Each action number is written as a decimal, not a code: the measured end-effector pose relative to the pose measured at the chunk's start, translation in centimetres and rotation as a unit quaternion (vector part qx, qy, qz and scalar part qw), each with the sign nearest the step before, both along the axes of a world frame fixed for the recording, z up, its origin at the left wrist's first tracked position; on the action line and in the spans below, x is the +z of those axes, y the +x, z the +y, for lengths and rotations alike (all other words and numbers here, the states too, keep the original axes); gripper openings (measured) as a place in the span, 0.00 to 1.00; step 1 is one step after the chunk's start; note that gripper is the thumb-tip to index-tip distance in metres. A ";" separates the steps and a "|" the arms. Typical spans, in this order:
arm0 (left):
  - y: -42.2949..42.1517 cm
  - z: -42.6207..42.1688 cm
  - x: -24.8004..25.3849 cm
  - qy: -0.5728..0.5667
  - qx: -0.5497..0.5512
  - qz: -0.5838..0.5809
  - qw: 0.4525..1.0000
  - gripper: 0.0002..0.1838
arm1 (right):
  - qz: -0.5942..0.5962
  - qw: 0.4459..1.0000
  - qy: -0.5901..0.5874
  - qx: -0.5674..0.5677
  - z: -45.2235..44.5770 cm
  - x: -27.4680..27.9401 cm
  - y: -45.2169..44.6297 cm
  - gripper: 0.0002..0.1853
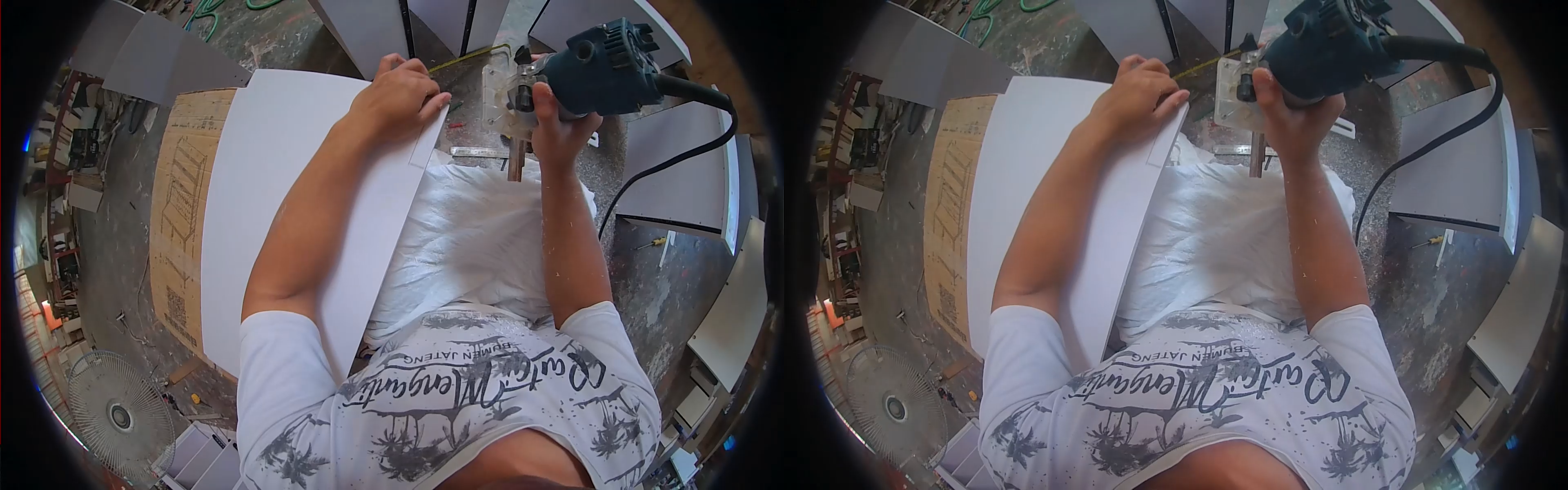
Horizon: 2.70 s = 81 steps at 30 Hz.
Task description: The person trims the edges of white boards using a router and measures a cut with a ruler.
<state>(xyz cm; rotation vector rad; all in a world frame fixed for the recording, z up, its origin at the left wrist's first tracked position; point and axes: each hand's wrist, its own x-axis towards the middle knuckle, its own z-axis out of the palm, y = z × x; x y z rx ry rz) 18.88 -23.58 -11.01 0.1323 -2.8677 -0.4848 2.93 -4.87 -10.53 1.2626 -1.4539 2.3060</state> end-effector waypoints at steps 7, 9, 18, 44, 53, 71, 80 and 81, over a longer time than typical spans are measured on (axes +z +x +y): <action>-0.2 -2.0 -1.4 0.020 0.029 0.077 0.996 0.16 | -0.029 0.998 0.049 0.016 -0.2 -0.5 2.9 0.26; 1.7 -2.6 -0.9 -0.002 0.010 0.106 0.994 0.16 | -0.022 0.997 0.068 0.018 -0.2 -0.2 4.1 0.28; 5.8 -3.3 -0.3 -0.008 -0.022 0.088 0.996 0.43 | 0.088 0.985 0.136 0.054 -0.1 -0.9 8.2 0.33; 6.7 -1.1 -1.6 0.023 -0.109 0.091 0.990 0.46 | 0.068 0.962 0.262 0.040 -0.6 -0.3 10.2 0.62; 6.3 -1.8 -0.5 0.039 -0.145 0.053 0.987 0.45 | 0.059 0.973 0.186 0.126 -1.0 -1.3 9.1 0.58; 6.0 -1.2 -0.3 0.031 -0.124 0.069 0.989 0.42 | 0.051 0.947 0.305 0.089 1.0 0.7 9.5 0.58; 5.9 -1.4 0.1 0.093 -0.105 0.044 0.989 0.41 | 0.076 0.945 0.291 0.126 0.8 0.8 8.5 0.57; 5.9 -1.3 0.3 0.098 -0.107 0.041 0.989 0.41 | 0.076 0.945 0.289 0.131 0.7 0.8 8.6 0.57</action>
